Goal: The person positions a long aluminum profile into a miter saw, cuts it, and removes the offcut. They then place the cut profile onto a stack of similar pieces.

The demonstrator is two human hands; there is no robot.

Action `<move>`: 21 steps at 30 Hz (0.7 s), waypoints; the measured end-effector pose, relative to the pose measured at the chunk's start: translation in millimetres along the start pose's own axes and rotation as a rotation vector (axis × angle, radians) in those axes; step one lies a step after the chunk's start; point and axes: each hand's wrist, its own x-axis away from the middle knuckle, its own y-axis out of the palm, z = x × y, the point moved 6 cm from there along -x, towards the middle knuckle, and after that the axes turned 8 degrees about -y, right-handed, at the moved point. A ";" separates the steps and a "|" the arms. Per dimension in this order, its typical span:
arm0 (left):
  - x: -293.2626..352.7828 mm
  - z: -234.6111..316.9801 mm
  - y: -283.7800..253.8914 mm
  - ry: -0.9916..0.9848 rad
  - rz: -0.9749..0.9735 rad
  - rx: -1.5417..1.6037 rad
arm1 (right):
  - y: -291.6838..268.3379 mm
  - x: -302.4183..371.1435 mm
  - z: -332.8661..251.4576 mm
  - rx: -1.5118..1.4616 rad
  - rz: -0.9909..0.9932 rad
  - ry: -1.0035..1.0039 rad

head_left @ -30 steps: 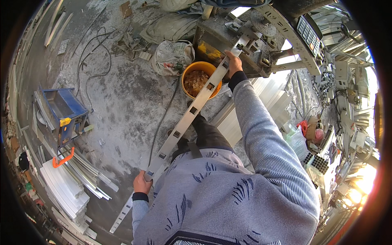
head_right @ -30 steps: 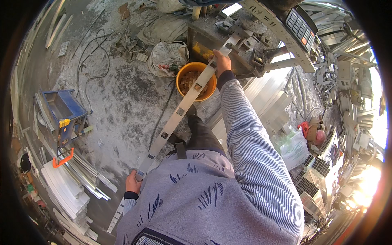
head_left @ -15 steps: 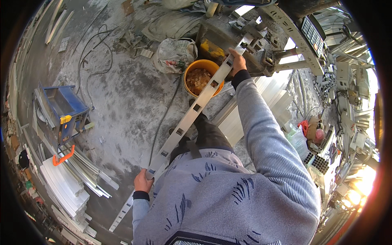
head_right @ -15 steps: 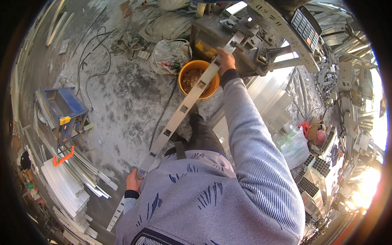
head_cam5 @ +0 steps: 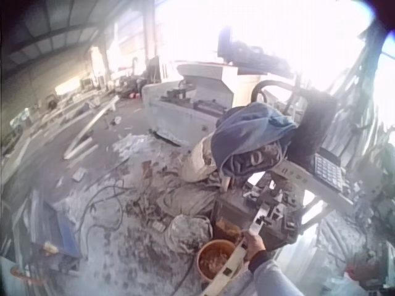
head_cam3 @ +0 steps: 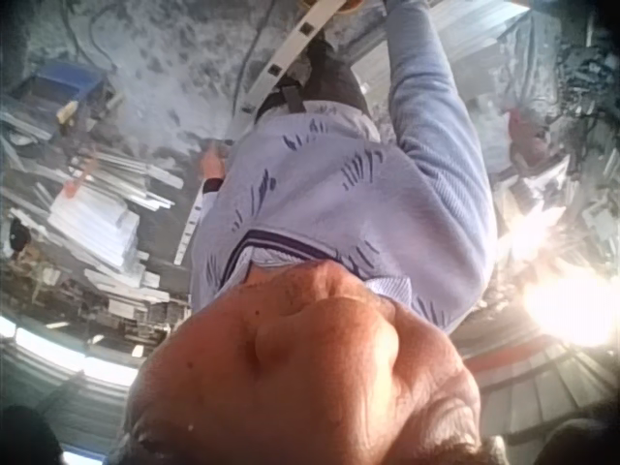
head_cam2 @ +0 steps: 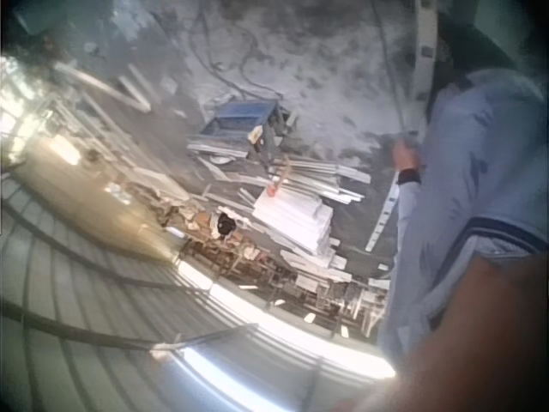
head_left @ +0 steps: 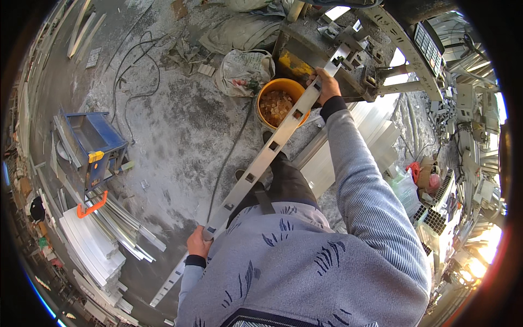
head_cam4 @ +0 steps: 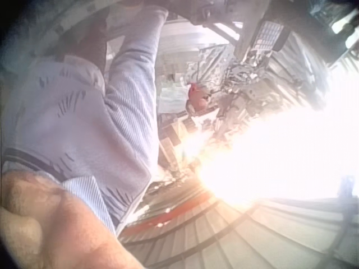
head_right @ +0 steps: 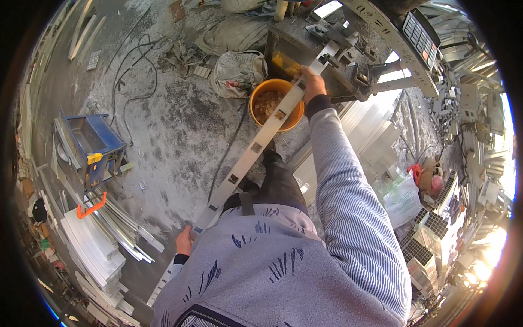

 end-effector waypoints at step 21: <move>95.9 -225.6 -17.2 -0.271 -0.175 -0.187 | 99.7 225.7 106.6 -0.088 -0.106 0.257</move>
